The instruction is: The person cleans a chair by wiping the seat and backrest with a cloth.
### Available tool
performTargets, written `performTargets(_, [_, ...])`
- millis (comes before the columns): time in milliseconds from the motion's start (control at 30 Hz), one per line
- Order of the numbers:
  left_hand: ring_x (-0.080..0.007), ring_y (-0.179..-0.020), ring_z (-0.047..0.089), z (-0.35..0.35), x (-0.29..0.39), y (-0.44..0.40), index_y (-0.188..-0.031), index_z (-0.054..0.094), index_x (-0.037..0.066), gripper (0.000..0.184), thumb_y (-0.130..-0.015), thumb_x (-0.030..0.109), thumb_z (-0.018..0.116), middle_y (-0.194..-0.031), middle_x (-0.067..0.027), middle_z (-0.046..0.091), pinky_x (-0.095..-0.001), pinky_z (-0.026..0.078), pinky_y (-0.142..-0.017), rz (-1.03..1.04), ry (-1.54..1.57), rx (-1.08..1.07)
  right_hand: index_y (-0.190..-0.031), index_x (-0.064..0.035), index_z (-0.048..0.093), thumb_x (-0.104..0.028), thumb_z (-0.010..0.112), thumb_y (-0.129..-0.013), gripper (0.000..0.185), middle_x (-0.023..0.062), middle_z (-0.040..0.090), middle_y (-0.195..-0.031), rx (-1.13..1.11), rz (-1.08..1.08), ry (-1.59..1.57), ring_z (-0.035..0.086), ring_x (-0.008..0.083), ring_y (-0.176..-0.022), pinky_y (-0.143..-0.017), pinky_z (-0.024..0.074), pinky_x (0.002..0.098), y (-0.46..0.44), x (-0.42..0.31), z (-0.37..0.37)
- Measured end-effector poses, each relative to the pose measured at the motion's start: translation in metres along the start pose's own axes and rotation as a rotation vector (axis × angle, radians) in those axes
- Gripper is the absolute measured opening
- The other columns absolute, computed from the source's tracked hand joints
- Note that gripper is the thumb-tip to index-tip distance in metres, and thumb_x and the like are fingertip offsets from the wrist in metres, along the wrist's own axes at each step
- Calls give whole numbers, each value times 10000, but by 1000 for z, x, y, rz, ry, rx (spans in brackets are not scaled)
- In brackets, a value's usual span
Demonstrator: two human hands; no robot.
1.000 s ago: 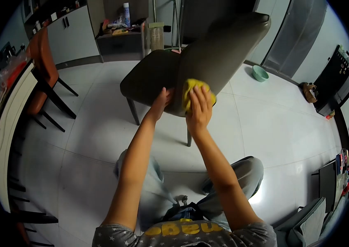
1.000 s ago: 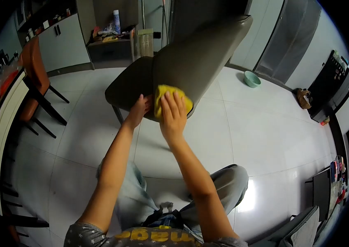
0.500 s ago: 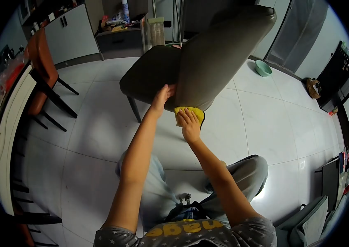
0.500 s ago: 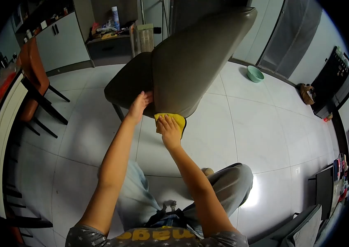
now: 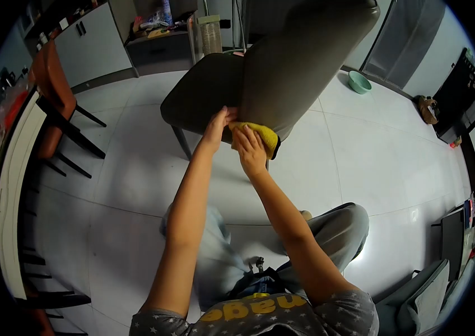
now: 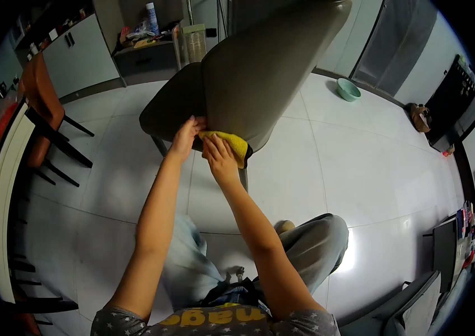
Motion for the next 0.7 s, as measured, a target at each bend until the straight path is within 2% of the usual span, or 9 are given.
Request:
performTargets(100, [-196,-1119,540,10,9,7,-1199,560,5,434,-1001,334,360,-1203,-109,602,-347,346,-1022,-15,24,-28,-1093,-49,644,-76,546,-820,291,29,576,-1259,-45,-23,-69,469,234,-1265,-1031,400,423,29,0,16])
performTargets(167, [-180,-1135,528,14,20,10,-1218,548,-4,398,-984,296,431,-1203,-113,592,-308,353,-1007,62,-23,31,-1127,-12,616,-103,545,-814,335,59,558,-1277,-52,-32,-104,435,252,-1293,-1016,418,429,37,6,19])
performTargets(300, [-164,-1129,532,28,30,19,-1212,546,2,344,-968,240,501,-1221,-95,586,-293,366,-994,87,-134,15,-1110,-55,638,-76,567,-784,334,49,598,-1207,-127,17,-223,494,270,-1232,-1018,414,415,32,11,-5])
performTargets(367, [-158,-1117,535,35,34,19,-1205,541,-2,338,-949,218,556,-1208,-83,587,-289,385,-972,172,-190,47,-1077,-67,655,-41,610,-754,327,38,616,-1180,58,128,-292,518,285,-1203,-1017,408,435,18,27,-49])
performTargets(400, [-158,-1117,535,37,32,17,-1205,541,-2,338,-949,218,556,-1208,-83,587,-289,385,-972,170,-183,45,-1041,-79,670,-16,639,-730,319,38,623,-1173,223,115,-242,527,294,-1189,-1014,398,469,7,34,-74])
performTargets(500, [-198,-1025,599,24,27,12,-1165,521,-30,435,-881,267,665,-1089,-130,632,-315,458,-887,101,-621,165,-1026,-125,686,-43,646,-755,285,-8,617,-1199,377,88,-50,512,284,-1209,-1036,336,531,-28,44,-118])
performTargets(533, [-198,-1025,599,22,20,10,-1165,521,-30,435,-881,267,665,-1089,-130,632,-315,458,-887,92,-624,163,-1026,-125,686,-43,646,-755,285,-8,617,-1199,373,96,-52,512,284,-1209,-1036,336,531,-29,50,-109])
performTargets(600, [-225,-975,626,22,24,9,-1121,523,-41,472,-844,294,707,-1041,-148,644,-321,478,-851,280,-502,212,-1032,-135,687,-47,638,-765,286,-34,610,-1211,249,69,-22,503,266,-1222,-1042,322,540,-27,55,-75])
performTargets(700, [-231,-957,630,31,32,10,-1111,526,-39,478,-827,290,725,-1040,-157,645,-320,479,-843,297,-370,185,-1041,-131,686,-54,623,-772,287,-34,603,-1222,221,76,-70,500,250,-1227,-1042,325,540,9,58,-32])
Point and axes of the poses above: each hand's wrist, its own y-axis away from the middle knuckle, its own z-axis out of the palm, x = y × z, the point moved 9 cm from there along -y, towards the middle knuckle
